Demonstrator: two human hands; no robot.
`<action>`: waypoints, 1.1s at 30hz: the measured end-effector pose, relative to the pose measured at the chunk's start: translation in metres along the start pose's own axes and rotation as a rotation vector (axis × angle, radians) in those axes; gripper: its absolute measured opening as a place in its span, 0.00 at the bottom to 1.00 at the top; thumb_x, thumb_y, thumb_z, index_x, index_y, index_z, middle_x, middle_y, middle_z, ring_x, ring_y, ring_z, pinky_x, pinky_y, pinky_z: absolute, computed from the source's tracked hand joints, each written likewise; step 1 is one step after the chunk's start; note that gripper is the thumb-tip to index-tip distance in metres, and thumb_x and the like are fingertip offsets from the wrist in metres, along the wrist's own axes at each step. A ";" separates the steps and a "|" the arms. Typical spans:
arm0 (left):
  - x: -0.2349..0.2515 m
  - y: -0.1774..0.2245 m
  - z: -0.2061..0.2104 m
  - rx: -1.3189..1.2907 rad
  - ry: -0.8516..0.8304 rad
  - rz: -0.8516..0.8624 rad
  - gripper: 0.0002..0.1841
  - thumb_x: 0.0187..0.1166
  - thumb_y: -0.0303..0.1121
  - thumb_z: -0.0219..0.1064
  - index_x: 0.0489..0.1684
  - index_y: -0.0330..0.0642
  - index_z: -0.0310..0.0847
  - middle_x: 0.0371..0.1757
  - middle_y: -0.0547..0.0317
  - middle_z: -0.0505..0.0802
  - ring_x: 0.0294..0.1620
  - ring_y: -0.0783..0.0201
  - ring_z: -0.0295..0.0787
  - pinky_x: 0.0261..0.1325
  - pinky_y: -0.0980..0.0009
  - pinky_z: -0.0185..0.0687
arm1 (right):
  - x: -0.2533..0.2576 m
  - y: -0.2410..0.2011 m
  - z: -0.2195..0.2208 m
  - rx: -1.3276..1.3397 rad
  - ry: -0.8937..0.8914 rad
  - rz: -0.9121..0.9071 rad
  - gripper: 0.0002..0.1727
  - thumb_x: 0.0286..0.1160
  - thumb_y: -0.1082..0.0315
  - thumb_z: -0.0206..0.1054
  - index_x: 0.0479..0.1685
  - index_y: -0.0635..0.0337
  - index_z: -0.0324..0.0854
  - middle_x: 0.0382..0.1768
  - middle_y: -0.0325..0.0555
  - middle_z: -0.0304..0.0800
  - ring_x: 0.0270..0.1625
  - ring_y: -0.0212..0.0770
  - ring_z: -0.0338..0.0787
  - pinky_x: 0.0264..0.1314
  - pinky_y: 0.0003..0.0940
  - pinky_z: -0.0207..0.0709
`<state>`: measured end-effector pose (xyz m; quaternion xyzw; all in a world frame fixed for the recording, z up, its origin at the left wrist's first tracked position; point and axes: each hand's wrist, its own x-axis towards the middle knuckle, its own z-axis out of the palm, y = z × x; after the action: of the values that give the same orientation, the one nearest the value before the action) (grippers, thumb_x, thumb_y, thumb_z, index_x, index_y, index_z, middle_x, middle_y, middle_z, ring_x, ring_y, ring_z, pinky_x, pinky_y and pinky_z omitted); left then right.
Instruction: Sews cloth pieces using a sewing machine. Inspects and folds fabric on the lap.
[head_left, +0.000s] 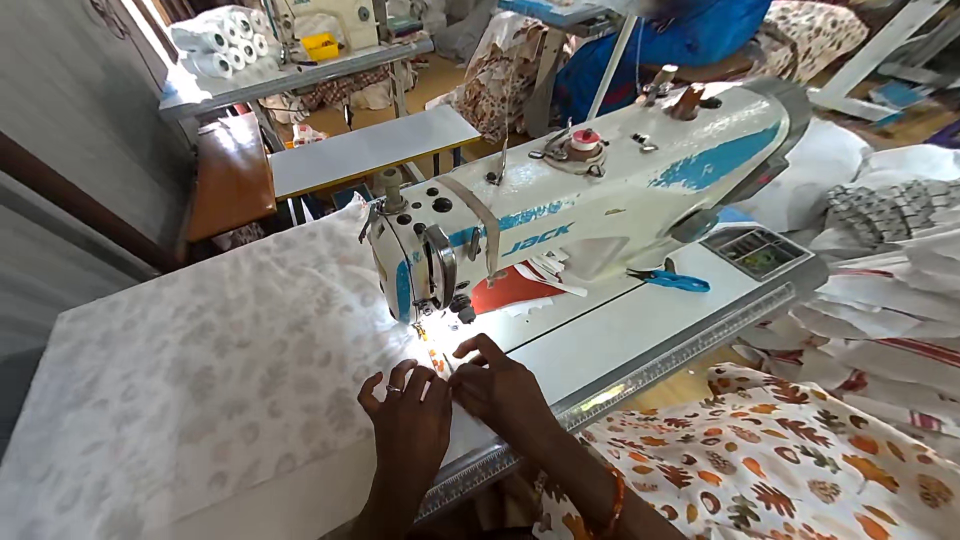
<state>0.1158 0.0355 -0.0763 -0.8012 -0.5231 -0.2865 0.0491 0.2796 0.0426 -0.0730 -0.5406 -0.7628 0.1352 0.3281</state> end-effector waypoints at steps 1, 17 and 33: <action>0.001 -0.001 0.001 -0.054 -0.009 -0.045 0.09 0.73 0.43 0.68 0.34 0.54 0.95 0.47 0.62 0.94 0.64 0.51 0.86 0.70 0.34 0.58 | 0.002 0.001 -0.002 0.017 -0.037 0.023 0.04 0.63 0.66 0.80 0.35 0.50 0.94 0.61 0.45 0.87 0.36 0.39 0.91 0.32 0.39 0.88; 0.014 0.003 0.004 0.050 0.010 -0.082 0.06 0.70 0.36 0.72 0.25 0.48 0.91 0.50 0.57 0.94 0.60 0.52 0.88 0.62 0.37 0.64 | 0.007 -0.005 0.008 -0.003 0.039 0.174 0.04 0.65 0.59 0.81 0.34 0.45 0.95 0.62 0.42 0.87 0.36 0.36 0.90 0.29 0.37 0.84; 0.030 -0.015 0.015 0.065 -0.061 0.033 0.14 0.67 0.17 0.70 0.45 0.42 0.96 0.44 0.50 0.95 0.47 0.50 0.94 0.56 0.53 0.86 | 0.080 0.054 -0.200 -0.190 0.523 0.238 0.13 0.83 0.73 0.56 0.53 0.74 0.80 0.49 0.64 0.89 0.45 0.48 0.88 0.50 0.46 0.81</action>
<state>0.1173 0.0725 -0.0763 -0.8161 -0.5200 -0.2437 0.0640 0.4327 0.1067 0.0753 -0.6709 -0.5930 -0.0433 0.4432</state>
